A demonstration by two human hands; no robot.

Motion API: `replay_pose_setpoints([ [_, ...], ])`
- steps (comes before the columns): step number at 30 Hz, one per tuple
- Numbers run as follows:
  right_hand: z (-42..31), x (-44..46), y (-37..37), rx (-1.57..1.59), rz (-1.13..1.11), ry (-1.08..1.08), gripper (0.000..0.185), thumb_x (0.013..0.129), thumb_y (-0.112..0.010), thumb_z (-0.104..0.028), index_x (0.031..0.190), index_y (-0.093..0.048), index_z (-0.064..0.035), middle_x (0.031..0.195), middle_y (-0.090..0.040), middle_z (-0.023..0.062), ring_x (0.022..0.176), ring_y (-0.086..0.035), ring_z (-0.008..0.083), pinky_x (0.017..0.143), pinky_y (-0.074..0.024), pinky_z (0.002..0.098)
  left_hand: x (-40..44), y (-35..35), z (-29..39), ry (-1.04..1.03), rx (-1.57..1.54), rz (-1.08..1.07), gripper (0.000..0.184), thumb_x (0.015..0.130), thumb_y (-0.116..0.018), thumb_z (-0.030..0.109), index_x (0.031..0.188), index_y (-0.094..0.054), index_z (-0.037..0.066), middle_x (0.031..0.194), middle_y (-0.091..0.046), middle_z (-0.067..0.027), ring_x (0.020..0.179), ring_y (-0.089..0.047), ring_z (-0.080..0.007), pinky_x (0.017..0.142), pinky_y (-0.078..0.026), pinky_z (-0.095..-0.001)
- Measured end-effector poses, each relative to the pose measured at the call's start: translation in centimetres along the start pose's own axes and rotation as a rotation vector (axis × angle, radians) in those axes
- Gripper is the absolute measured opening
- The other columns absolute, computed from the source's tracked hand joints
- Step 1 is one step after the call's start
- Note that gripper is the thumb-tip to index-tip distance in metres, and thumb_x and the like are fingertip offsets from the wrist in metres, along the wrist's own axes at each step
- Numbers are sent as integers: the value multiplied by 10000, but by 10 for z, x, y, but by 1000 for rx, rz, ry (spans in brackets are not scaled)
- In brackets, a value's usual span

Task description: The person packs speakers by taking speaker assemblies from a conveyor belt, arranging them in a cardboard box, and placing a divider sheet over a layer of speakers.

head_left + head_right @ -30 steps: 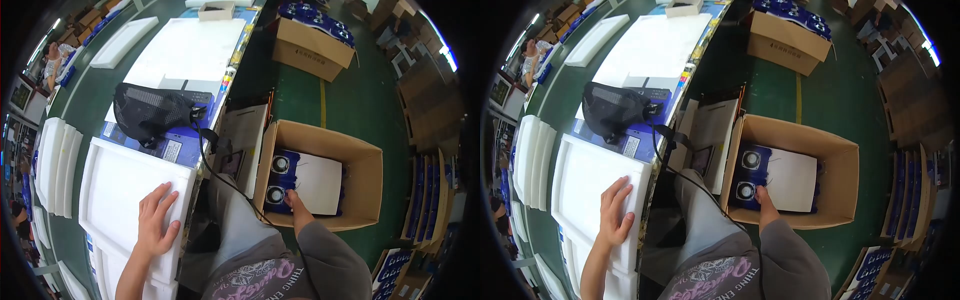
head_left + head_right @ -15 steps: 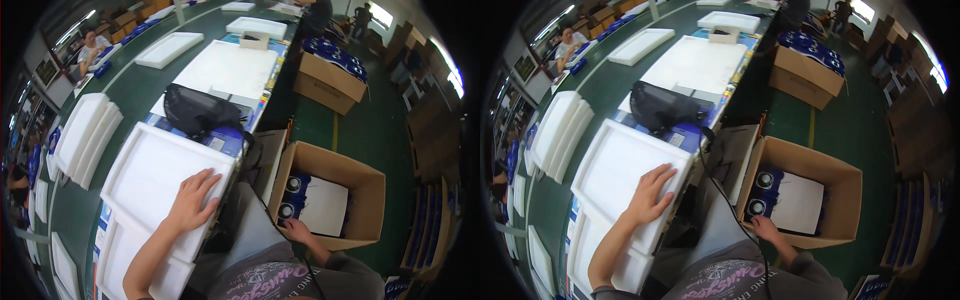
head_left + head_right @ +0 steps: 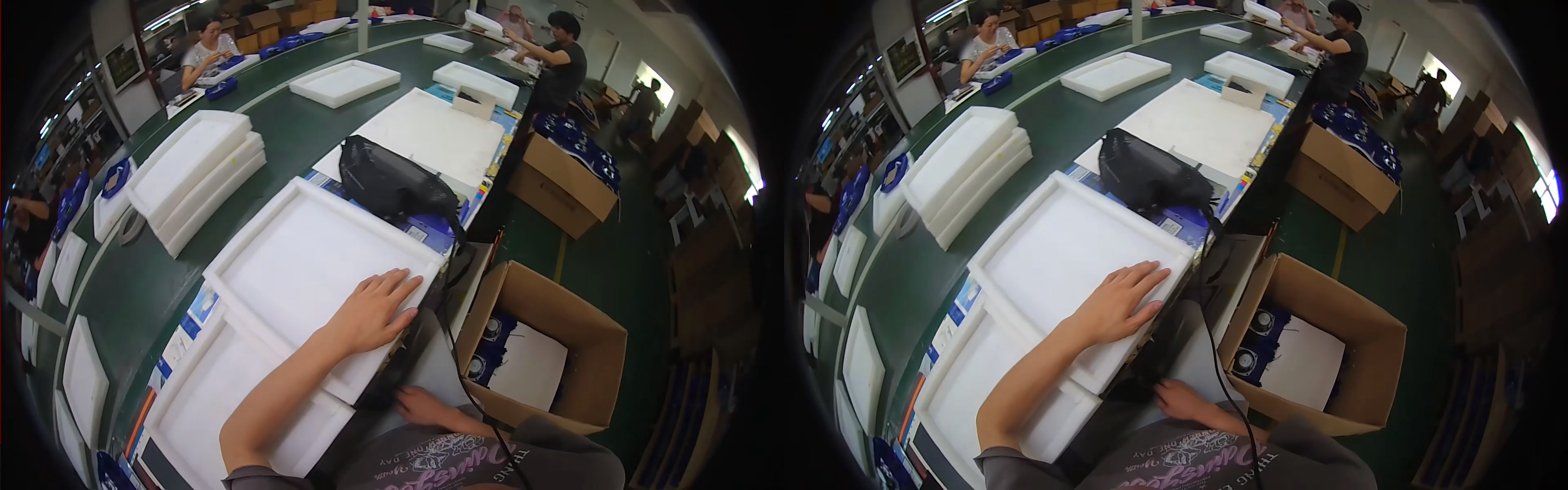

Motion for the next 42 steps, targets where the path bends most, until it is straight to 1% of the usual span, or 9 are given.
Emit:
replay_pose_setpoints([
  [2, -12, 33, -5, -128, -302, -70, 455, 917, -515, -263, 1314, -518, -40, 1360, -505, 234, 1230, -504, 395, 1014, -432, 447, -2, 0, -2, -12, -4, 18, 517, 977, -472, 333, 1422, -418, 75, 1426, -430, -212, 1304, -427, -386, 1101, -322, -461],
  [5, 68, 113, -119, -147, -82, 285, 489, 942, -475, -335, 1336, -506, -47, 1321, -542, 241, 1201, -537, 385, 1013, -434, 463, -4, 0, -2, -28, -7, 38, 499, 979, -459, 327, 1401, -434, 61, 1398, -455, -218, 1292, -443, -372, 1098, -326, -456],
  [6, 72, 125, -119, -174, -189, 178, 492, 941, -476, -337, 1338, -505, -48, 1322, -541, 241, 1203, -536, 385, 1015, -432, 462, -5, 0, -2, -31, 0, 41, 494, 982, -453, 319, 1401, -432, 59, 1394, -459, -219, 1291, -445, -371, 1098, -326, -457],
  [8, 73, 141, -114, -205, -321, 54, 496, 940, -478, -341, 1340, -503, -49, 1326, -538, 240, 1207, -532, 383, 1018, -429, 461, -5, 0, -3, -36, 7, 47, 480, 989, -441, 302, 1404, -426, 58, 1397, -456, -218, 1295, -441, -370, 1095, -328, -461],
  [11, 70, 148, -111, -234, -389, -20, 504, 937, -482, -347, 1345, -500, -51, 1331, -534, 239, 1214, -527, 380, 1023, -424, 459, -7, -4, -6, -36, 11, 49, 457, 1001, -422, 274, 1405, -422, 60, 1410, -446, -210, 1303, -433, -368, 1090, -335, -465],
  [19, 73, 146, -107, -266, -446, -75, 523, 932, -491, -362, 1356, -492, -56, 1346, -522, 236, 1231, -514, 373, 1037, -411, 454, -7, -4, -7, -36, 25, 53, 437, 1002, -417, 256, 1394, -429, 63, 1405, -454, -194, 1307, -434, -350, 1090, -336, -458],
  [37, 75, 140, -108, -279, -547, -126, 570, 919, -513, -398, 1382, -475, -67, 1379, -497, 229, 1271, -484, 357, 1068, -383, 442, -8, -5, -8, -36, 14, 64, 432, 996, -430, 255, 1382, -445, 61, 1396, -461, -202, 1300, -439, -357, 1092, -340, -451],
  [40, 77, 137, -107, -279, -560, -135, 578, 917, -516, -404, 1386, -472, -69, 1384, -492, 228, 1278, -479, 355, 1074, -378, 440, -7, -6, -9, -33, 9, 48, 436, 993, -435, 252, 1386, -435, 63, 1415, -438, -206, 1302, -431, -363, 1092, -333, -457],
  [42, 77, 135, -108, -281, -570, -141, 583, 916, -519, -408, 1389, -470, -71, 1388, -490, 227, 1282, -476, 353, 1077, -375, 439, -8, 4, -5, -64, -18, 73, 380, 983, -468, 232, 1313, -512, 49, 1326, -528, -191, 1222, -506, -357, 1038, -389, -445],
])
Point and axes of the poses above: each hand's wrist, its own x-axis towards the middle knuckle, its own y-axis out of the back of the hand, z = x × y, the point moved 7 cm from there along x, towards the middle knuckle
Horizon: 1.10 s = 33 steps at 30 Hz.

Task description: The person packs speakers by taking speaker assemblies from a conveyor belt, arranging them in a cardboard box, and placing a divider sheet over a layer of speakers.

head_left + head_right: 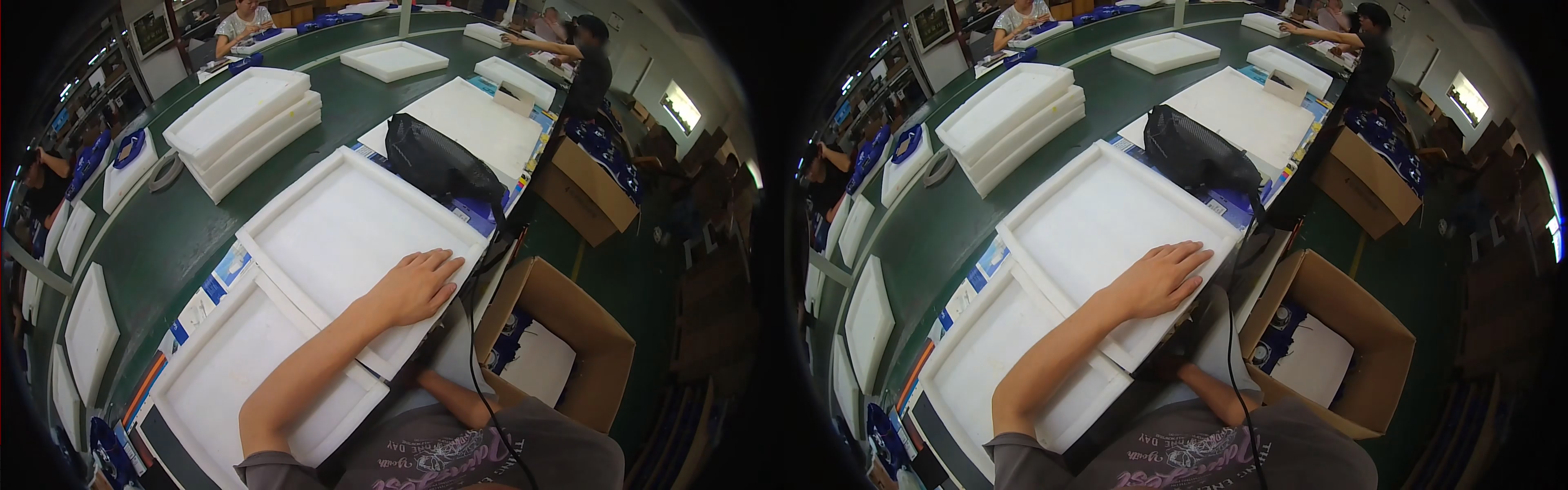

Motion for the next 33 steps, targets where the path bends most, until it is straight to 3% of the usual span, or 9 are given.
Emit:
replay_pose_setpoints([
  [4, 2, -5, -5, -5, -22, -6, 594, 913, -523, -416, 1395, -466, -73, 1395, -484, 225, 1291, -469, 349, 1084, -368, 436, 2, 59, 14, 81, -278, -126, 273, 937, -542, 193, 1120, -650, 20, 1062, -672, -162, 999, -637, -330, 880, -494, -414],
  [5, 2, -7, -6, -4, -25, -9, 597, 912, -525, -418, 1396, -465, -74, 1397, -482, 225, 1293, -468, 349, 1086, -367, 435, -1, 94, 26, 48, -425, 103, 214, 922, -571, 160, 1007, -693, 6, 911, -699, -145, 859, -673, -298, 780, -519, -375],
  [7, 5, -8, -4, 3, -26, -3, 602, 911, -527, -422, 1399, -463, -75, 1400, -480, 224, 1297, -464, 347, 1089, -364, 434, -14, 154, 56, -51, -545, 313, 216, 912, -591, 157, 997, -693, -13, 909, -711, -127, 822, -670, -228, 755, -505, -315],
  [9, 5, -11, -5, 10, -28, -3, 608, 910, -529, -426, 1402, -461, -76, 1404, -477, 223, 1302, -461, 345, 1092, -361, 433, -44, 202, 97, -189, -717, 454, 233, 898, -636, 180, 949, -669, -46, 793, -686, -197, 764, -682, -277, 726, -536, -339],
  [12, 4, -9, -15, 24, -46, -8, 616, 908, -533, -432, 1406, -458, -78, 1409, -472, 222, 1308, -456, 342, 1098, -356, 431, -70, 215, 144, -454, -942, 422, 78, 979, -545, 167, 1039, -565, 122, 915, -525, -25, 661, -569, -115, 649, -531, -297],
  [15, -2, -6, -19, 18, -64, 6, 624, 905, -537, -438, 1411, -455, -80, 1415, -468, 221, 1315, -451, 340, 1103, -351, 429, -69, 231, 159, -287, -1001, -74, 51, 841, -691, 141, 885, -712, 155, 931, -643, 20, 935, -613, -184, 841, -470, -339],
  [18, -3, -9, -20, 13, -78, 7, 633, 903, -540, -444, 1415, -452, -82, 1420, -464, 220, 1322, -446, 337, 1108, -346, 427, -72, 234, 163, -376, -985, -270, 106, 785, -732, 108, 765, -713, 211, 898, -641, 82, 932, -608, -145, 877, -464, -327],
  [27, -7, -12, -19, -1, -100, 13, 658, 897, -551, -461, 1428, -444, -88, 1437, -451, 216, 1342, -431, 329, 1124, -332, 421, -83, 239, 162, -395, -974, -184, 195, 806, -697, 91, 647, -616, 170, 739, -586, 58, 807, -598, -106, 892, -472, -339],
  [33, -9, -10, -13, -6, -90, 18, 675, 893, -558, -473, 1436, -438, -92, 1448, -442, 214, 1355, -421, 324, 1134, -322, 417, -87, 233, 158, -198, -944, 31, 234, 832, -699, 165, 616, -612, 189, 682, -559, 67, 764, -588, -101, 870, -475, -318],
])
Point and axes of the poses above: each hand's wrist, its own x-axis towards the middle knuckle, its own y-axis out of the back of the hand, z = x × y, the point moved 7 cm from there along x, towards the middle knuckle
